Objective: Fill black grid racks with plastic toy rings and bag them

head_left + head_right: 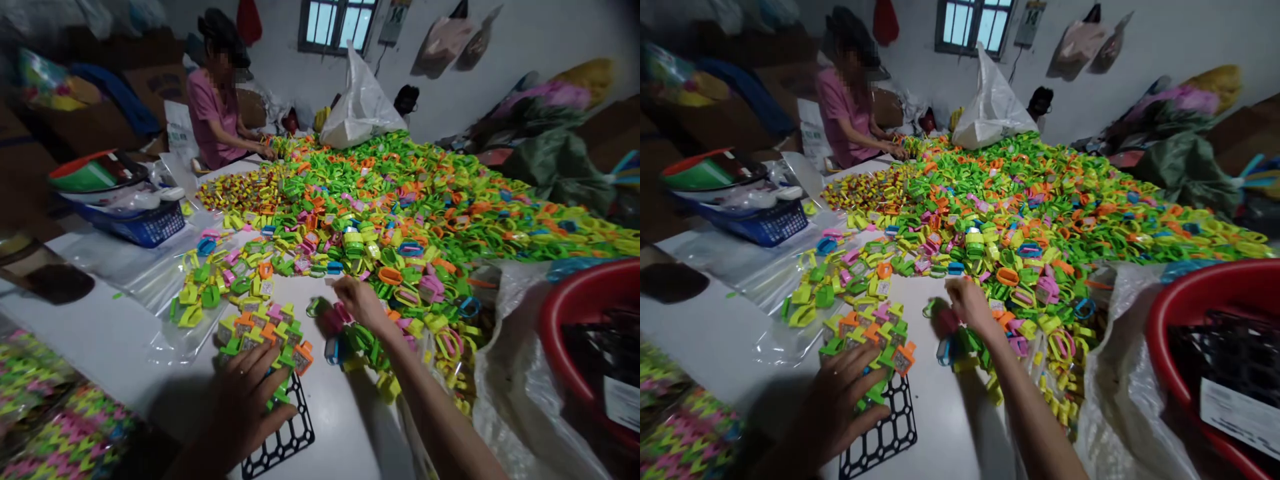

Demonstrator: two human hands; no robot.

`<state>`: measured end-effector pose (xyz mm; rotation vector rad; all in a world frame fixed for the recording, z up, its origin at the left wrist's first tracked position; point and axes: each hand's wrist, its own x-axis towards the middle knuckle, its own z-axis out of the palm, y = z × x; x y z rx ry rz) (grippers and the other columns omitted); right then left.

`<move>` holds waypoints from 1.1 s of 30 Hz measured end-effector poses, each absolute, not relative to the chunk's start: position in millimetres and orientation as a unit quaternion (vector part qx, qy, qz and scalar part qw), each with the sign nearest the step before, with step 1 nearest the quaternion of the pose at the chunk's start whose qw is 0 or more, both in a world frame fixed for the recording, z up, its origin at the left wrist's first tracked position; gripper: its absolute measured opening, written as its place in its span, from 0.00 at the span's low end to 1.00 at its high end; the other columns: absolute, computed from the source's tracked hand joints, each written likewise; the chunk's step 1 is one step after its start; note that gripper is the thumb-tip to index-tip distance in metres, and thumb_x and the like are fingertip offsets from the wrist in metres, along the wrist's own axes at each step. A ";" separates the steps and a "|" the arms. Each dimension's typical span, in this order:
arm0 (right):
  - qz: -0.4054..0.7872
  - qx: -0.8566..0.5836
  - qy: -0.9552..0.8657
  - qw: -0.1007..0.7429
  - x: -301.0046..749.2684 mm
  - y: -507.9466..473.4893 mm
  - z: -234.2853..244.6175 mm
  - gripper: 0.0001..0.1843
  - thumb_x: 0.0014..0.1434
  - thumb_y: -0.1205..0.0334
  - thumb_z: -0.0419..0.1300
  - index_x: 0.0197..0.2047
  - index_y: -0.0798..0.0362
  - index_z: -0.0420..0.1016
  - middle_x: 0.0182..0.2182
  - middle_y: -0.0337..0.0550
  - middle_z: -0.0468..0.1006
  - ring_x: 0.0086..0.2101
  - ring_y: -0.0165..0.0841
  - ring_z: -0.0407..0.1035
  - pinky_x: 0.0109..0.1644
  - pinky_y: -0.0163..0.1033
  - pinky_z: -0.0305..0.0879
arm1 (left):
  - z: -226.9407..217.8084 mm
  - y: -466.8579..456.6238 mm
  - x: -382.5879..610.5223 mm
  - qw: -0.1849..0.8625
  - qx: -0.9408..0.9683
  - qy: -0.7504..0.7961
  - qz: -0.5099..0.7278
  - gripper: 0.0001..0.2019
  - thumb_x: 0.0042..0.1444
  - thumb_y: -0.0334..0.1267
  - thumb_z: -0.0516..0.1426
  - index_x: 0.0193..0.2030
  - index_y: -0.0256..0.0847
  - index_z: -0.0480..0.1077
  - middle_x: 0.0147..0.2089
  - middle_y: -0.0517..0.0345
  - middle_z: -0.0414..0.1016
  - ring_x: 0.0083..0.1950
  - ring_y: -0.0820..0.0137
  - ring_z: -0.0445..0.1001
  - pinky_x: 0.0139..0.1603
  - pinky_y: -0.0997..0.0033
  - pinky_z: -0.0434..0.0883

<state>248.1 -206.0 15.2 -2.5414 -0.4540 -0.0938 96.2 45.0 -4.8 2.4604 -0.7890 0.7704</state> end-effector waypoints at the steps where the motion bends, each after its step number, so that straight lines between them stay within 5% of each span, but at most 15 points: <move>1: -0.045 -0.966 -0.140 0.213 277.9 -202.8 18.3 0.11 0.58 0.71 0.53 0.39 0.56 0.76 0.32 0.44 0.78 0.32 0.32 0.71 0.35 0.34 0.63 | -4.4 44.9 97.2 0.223 0.888 -0.287 0.282 0.13 0.59 0.45 0.57 0.48 0.44 0.71 0.56 0.51 0.74 0.59 0.59 0.69 0.61 0.57 0.63; 4: -0.051 -0.979 -0.109 0.162 341.3 -177.2 13.5 0.12 0.58 0.71 0.56 0.45 0.61 0.75 0.42 0.52 0.77 0.39 0.33 0.72 0.38 0.32 0.60 | -2.0 45.3 99.1 0.221 0.886 -0.284 0.293 0.14 0.58 0.48 0.57 0.47 0.44 0.71 0.53 0.52 0.75 0.57 0.61 0.70 0.59 0.61 0.65; 8: -0.051 -0.980 -0.108 0.157 351.0 -158.7 -1.4 0.13 0.63 0.69 0.50 0.43 0.67 0.73 0.42 0.56 0.74 0.37 0.30 0.71 0.35 0.32 0.56 | 0.8 46.0 95.6 0.217 0.889 -0.286 0.283 0.18 0.56 0.51 0.59 0.46 0.42 0.72 0.54 0.50 0.75 0.58 0.61 0.70 0.58 0.63 0.68; 15: -0.167 -0.949 -0.240 0.117 259.5 -194.4 -17.8 0.12 0.64 0.66 0.48 0.45 0.54 0.71 0.40 0.49 0.74 0.30 0.34 0.69 0.28 0.36 0.59 | 13.1 48.3 80.5 0.199 0.899 -0.299 0.249 0.25 0.57 0.56 0.56 0.53 0.39 0.70 0.58 0.44 0.72 0.61 0.56 0.67 0.62 0.52 0.67; 20: -0.144 -0.920 -0.358 0.067 184.8 -189.6 -50.7 0.20 0.54 0.77 0.50 0.46 0.51 0.72 0.43 0.48 0.77 0.40 0.38 0.72 0.44 0.41 0.67 | 46.1 98.6 145.2 0.192 0.900 -0.226 0.320 0.14 0.63 0.40 0.52 0.52 0.41 0.71 0.55 0.48 0.74 0.60 0.61 0.68 0.61 0.55 0.66; 24: -0.168 -0.924 -0.339 0.064 162.8 -189.8 -76.0 0.23 0.53 0.76 0.49 0.48 0.49 0.74 0.45 0.49 0.78 0.45 0.41 0.72 0.48 0.45 0.67 | 56.6 152.1 255.2 0.062 0.994 -0.025 0.088 0.18 0.63 0.34 0.49 0.59 0.36 0.66 0.59 0.44 0.70 0.60 0.63 0.67 0.61 0.60 0.66; 29: -0.128 -0.939 -0.308 0.080 149.9 -189.7 -81.9 0.26 0.53 0.77 0.49 0.49 0.45 0.76 0.46 0.47 0.79 0.46 0.40 0.73 0.48 0.45 0.69 | 25.5 160.0 340.4 0.016 0.999 -0.005 -0.050 0.14 0.47 0.30 0.63 0.42 0.35 0.74 0.49 0.41 0.77 0.55 0.54 0.72 0.57 0.53 0.66; 33: -0.085 -0.941 -0.298 0.138 158.2 -204.1 -56.7 0.24 0.57 0.73 0.48 0.48 0.44 0.77 0.45 0.49 0.79 0.44 0.40 0.75 0.45 0.43 0.72 | 19.3 151.8 349.2 0.005 0.998 -0.014 -0.063 0.09 0.51 0.28 0.58 0.40 0.36 0.74 0.46 0.42 0.78 0.53 0.55 0.73 0.60 0.47 0.59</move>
